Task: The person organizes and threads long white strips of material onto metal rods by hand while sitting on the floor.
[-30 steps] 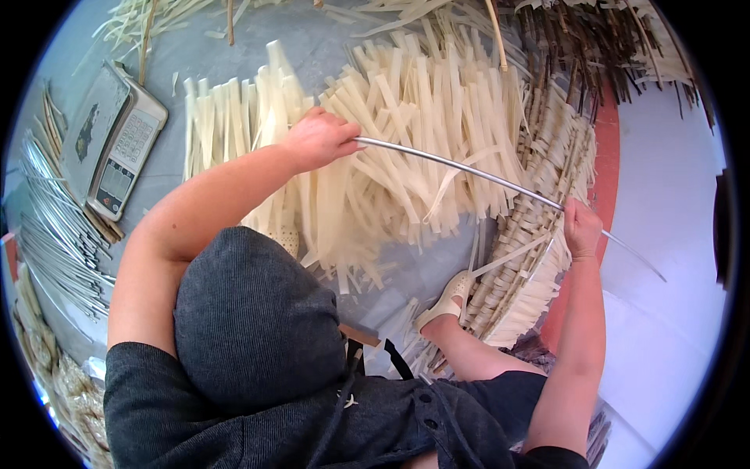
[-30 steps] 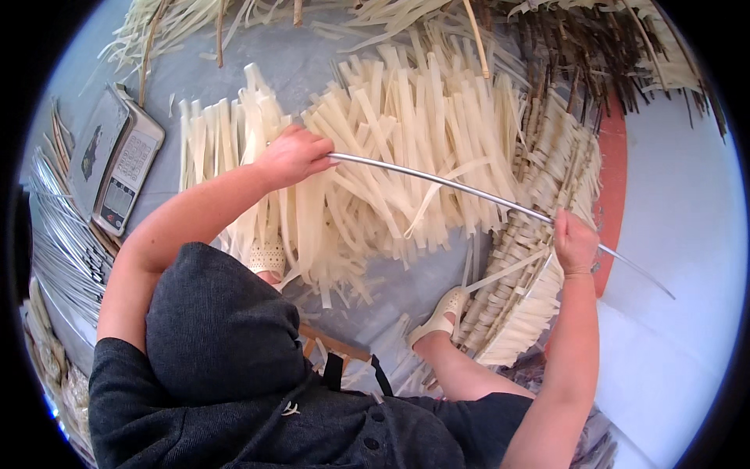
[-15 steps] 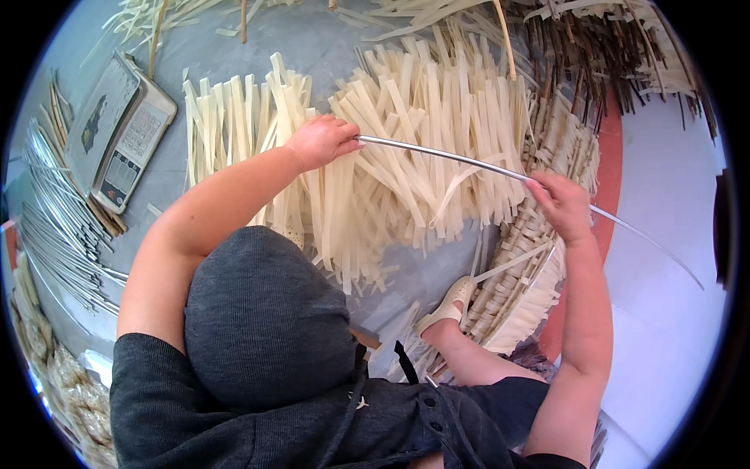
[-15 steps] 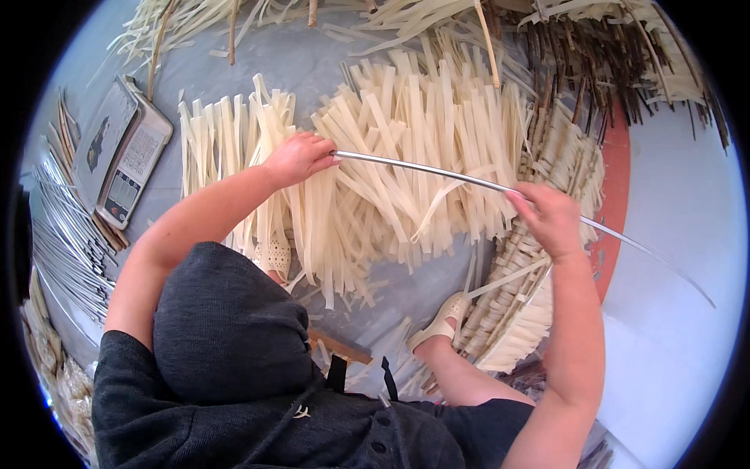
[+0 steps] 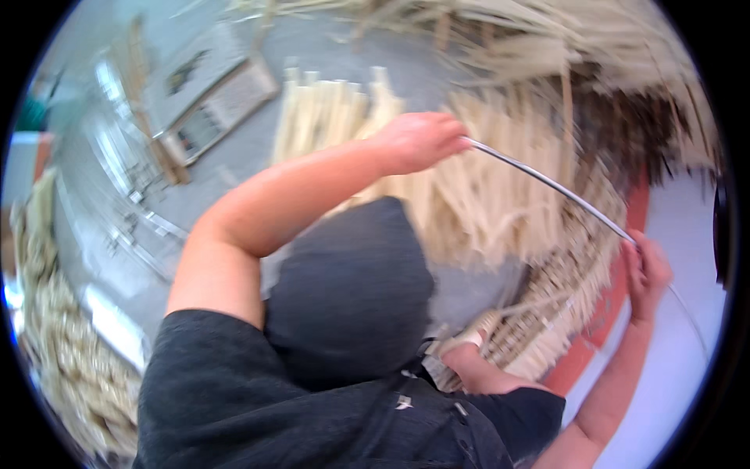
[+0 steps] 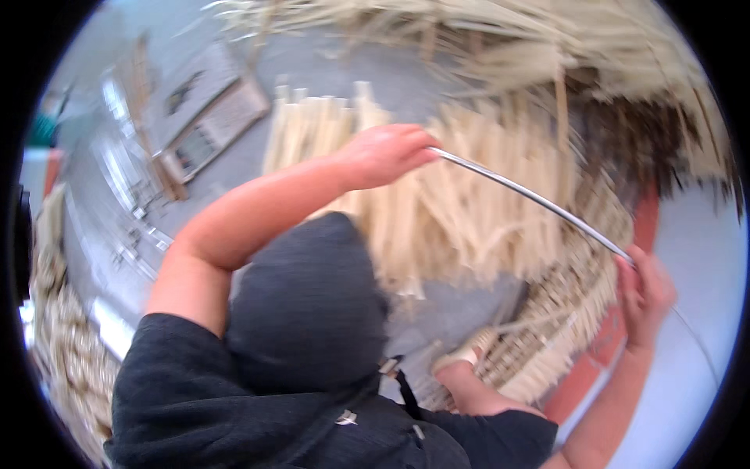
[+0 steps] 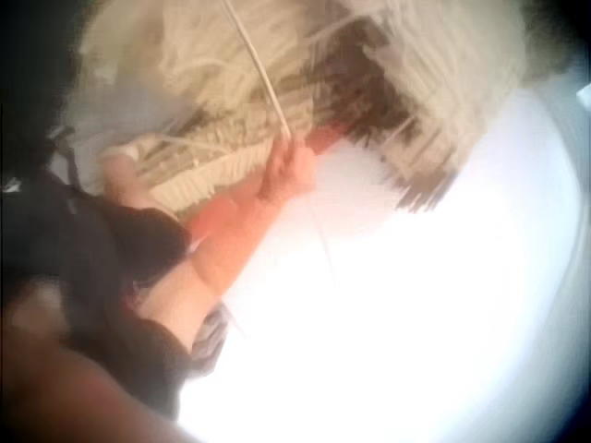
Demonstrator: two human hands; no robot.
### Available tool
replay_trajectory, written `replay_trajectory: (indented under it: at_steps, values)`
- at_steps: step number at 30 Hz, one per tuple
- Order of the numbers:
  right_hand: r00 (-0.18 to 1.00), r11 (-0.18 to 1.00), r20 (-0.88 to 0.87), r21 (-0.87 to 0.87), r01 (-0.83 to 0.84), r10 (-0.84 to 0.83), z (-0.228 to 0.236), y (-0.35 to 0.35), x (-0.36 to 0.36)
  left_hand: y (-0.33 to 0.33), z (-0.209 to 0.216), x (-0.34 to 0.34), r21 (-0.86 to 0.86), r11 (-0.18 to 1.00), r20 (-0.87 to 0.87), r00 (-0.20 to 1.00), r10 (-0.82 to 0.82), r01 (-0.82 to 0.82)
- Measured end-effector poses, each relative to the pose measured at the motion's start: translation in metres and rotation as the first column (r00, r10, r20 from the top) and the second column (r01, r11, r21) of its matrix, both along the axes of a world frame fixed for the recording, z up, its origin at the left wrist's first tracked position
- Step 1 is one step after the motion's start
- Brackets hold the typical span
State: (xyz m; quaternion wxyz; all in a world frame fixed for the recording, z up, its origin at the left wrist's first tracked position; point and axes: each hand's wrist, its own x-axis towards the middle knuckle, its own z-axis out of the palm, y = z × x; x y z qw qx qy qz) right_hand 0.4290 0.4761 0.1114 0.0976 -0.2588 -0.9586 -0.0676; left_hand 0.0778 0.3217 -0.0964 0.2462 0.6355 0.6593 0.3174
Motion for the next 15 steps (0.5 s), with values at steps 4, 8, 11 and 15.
replay_trajectory:
  at_steps: [4,8,11,15]
  values:
    - [0.980,0.969,0.018,0.145,-0.201,0.200,0.046,0.001,-0.032,-0.069,0.047,-0.023,0.183,0.983,-0.153,0.987,0.044,-0.015]
    - [0.912,0.853,0.000,0.354,-0.384,0.410,0.070,-0.033,-0.131,-0.171,0.042,-0.034,0.295,0.884,-0.007,0.925,0.380,-0.361]
    - [0.822,0.912,-0.419,0.038,-0.409,0.386,0.076,-0.054,-0.161,-0.252,0.012,-0.040,0.243,0.647,0.272,0.691,0.670,-0.723]
    - [0.763,0.826,-0.321,0.263,-0.498,0.562,0.079,-0.127,-0.210,-0.356,-0.040,-0.063,0.251,0.197,0.403,0.287,0.869,-0.948]
